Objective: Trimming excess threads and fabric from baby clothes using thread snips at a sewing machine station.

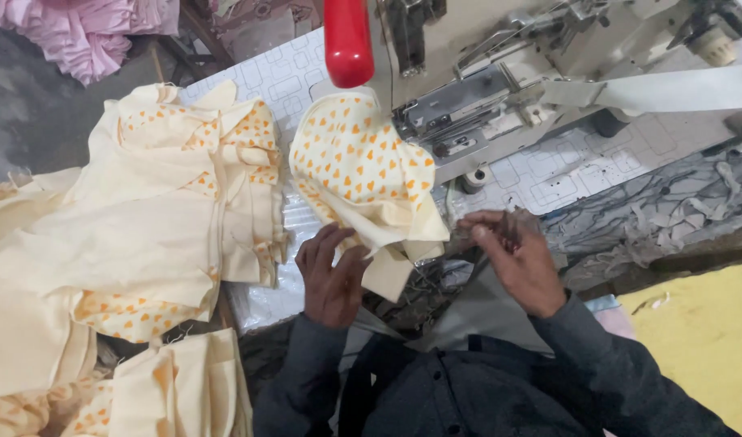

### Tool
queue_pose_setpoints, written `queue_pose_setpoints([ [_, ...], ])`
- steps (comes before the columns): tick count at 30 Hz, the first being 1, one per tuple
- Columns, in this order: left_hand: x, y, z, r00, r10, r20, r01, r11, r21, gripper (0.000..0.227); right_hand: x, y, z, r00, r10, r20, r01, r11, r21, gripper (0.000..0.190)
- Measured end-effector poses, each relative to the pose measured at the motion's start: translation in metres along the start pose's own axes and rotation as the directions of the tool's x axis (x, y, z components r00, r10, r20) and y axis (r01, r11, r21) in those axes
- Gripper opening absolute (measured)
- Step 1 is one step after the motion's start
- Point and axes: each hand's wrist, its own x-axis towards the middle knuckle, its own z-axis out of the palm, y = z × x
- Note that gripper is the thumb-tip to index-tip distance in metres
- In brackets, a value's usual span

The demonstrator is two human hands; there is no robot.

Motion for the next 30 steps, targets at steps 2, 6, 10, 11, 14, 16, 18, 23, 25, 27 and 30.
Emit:
queue_pose_setpoints([
  [2, 0.020, 0.029, -0.041, 0.996, 0.019, 0.090, -0.009, 0.994, -0.112, 0.003, -0.002, 0.012, 0.022, 0.994, 0.034, 0.108, -0.043, 0.996, 0.084, 0.032],
  [6, 0.069, 0.111, -0.109, 0.970, 0.166, 0.178, -0.105, 0.945, -0.309, 0.009, 0.008, -0.022, 0.083, 0.940, 0.075, 0.333, -0.210, 0.897, 0.388, 0.040],
  [10, 0.084, 0.142, -0.109, 0.963, 0.251, 0.100, -0.202, 0.914, -0.351, 0.021, 0.012, -0.005, 0.076, 0.954, 0.114, 0.278, -0.226, 0.881, 0.415, 0.036],
  [11, 0.079, 0.136, -0.106, 0.938, 0.267, 0.221, -0.215, 0.948, -0.233, 0.020, 0.014, 0.001, 0.076, 0.959, 0.143, 0.245, -0.241, 0.867, 0.437, 0.034],
  [14, 0.042, 0.106, -0.081, 0.875, 0.258, 0.409, -0.281, 0.960, -0.003, 0.020, 0.020, 0.020, 0.081, 0.961, 0.209, 0.179, -0.271, 0.835, 0.478, 0.030],
  [16, 0.014, 0.087, -0.064, 0.848, 0.238, 0.473, -0.327, 0.938, 0.114, 0.021, 0.025, 0.027, 0.086, 0.960, 0.236, 0.153, -0.282, 0.819, 0.500, 0.028],
  [18, -0.011, 0.075, -0.046, 0.808, 0.168, 0.565, -0.305, 0.939, 0.157, 0.028, 0.028, 0.033, 0.086, 0.950, 0.298, 0.093, -0.299, 0.784, 0.543, 0.026],
  [23, 0.058, 0.071, -0.053, 0.816, 0.381, 0.434, -0.358, 0.923, -0.137, 0.038, 0.035, -0.016, 0.075, 0.994, 0.057, 0.096, -0.094, 0.890, 0.446, 0.021],
  [25, 0.098, 0.049, -0.047, 0.845, 0.453, 0.286, -0.394, 0.887, -0.240, 0.032, 0.037, -0.016, 0.091, 0.991, 0.085, 0.100, -0.115, 0.933, 0.342, 0.034],
  [27, 0.134, 0.010, -0.028, 0.840, 0.495, 0.220, -0.489, 0.868, -0.086, 0.025, 0.035, -0.001, 0.111, 0.951, 0.279, 0.131, -0.287, 0.650, 0.703, 0.028],
  [30, 0.160, -0.011, -0.014, 0.800, 0.435, 0.414, -0.478, 0.879, -0.002, 0.037, 0.021, -0.002, 0.113, 0.949, 0.219, 0.227, -0.311, 0.527, 0.791, 0.020],
])
